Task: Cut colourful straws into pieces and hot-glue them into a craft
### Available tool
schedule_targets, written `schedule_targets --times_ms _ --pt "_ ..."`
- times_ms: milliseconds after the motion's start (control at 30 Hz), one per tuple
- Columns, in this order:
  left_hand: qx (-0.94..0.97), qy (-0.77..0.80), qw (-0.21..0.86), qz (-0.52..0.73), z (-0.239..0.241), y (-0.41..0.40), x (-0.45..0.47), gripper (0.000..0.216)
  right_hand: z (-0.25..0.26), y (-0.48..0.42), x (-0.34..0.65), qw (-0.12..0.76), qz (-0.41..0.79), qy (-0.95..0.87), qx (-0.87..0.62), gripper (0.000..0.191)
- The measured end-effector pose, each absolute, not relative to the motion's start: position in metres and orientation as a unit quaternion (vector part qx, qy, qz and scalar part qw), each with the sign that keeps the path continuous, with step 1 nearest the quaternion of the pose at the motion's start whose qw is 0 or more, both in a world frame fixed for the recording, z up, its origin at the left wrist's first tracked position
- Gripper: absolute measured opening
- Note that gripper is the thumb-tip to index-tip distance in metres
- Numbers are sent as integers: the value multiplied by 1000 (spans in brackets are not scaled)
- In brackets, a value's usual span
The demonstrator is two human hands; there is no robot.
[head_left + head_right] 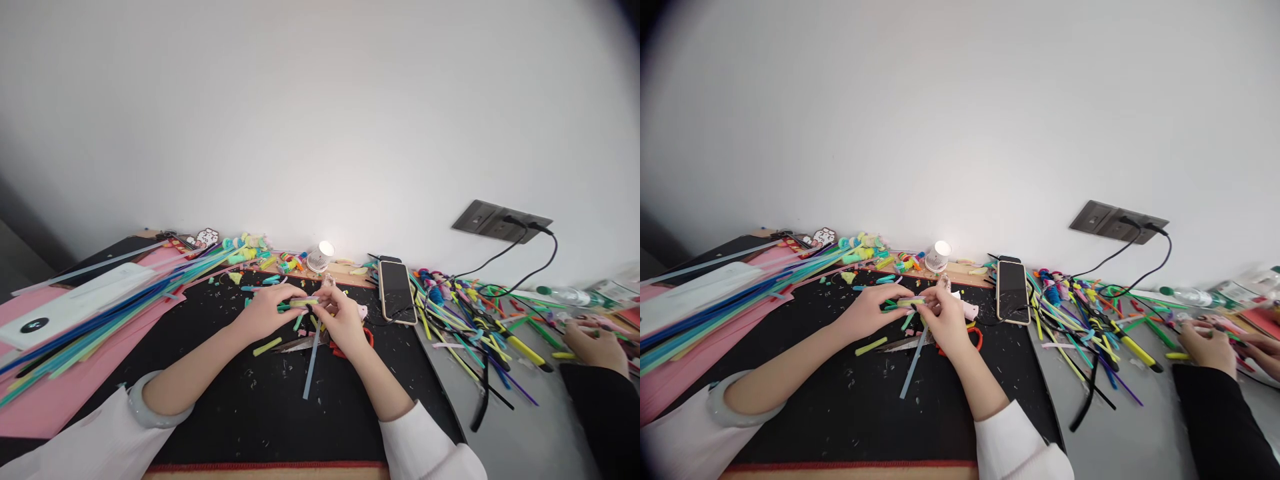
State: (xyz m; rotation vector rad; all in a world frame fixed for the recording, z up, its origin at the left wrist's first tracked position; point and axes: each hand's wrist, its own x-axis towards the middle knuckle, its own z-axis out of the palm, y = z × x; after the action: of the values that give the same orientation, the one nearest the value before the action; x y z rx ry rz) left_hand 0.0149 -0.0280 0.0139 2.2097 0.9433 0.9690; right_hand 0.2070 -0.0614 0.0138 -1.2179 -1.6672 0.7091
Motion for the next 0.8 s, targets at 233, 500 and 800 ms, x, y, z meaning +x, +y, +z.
schedule_targets --times_ms 233,500,800 --pt "784 397 287 380 13 -27 16 22 18 -60 216 476 219 -683 -509 19" --pt "626 479 376 487 7 -15 10 34 24 -55 232 355 -2 -692 -628 21" --pt "594 481 407 500 10 -15 11 35 56 -74 246 105 186 -776 -593 24"
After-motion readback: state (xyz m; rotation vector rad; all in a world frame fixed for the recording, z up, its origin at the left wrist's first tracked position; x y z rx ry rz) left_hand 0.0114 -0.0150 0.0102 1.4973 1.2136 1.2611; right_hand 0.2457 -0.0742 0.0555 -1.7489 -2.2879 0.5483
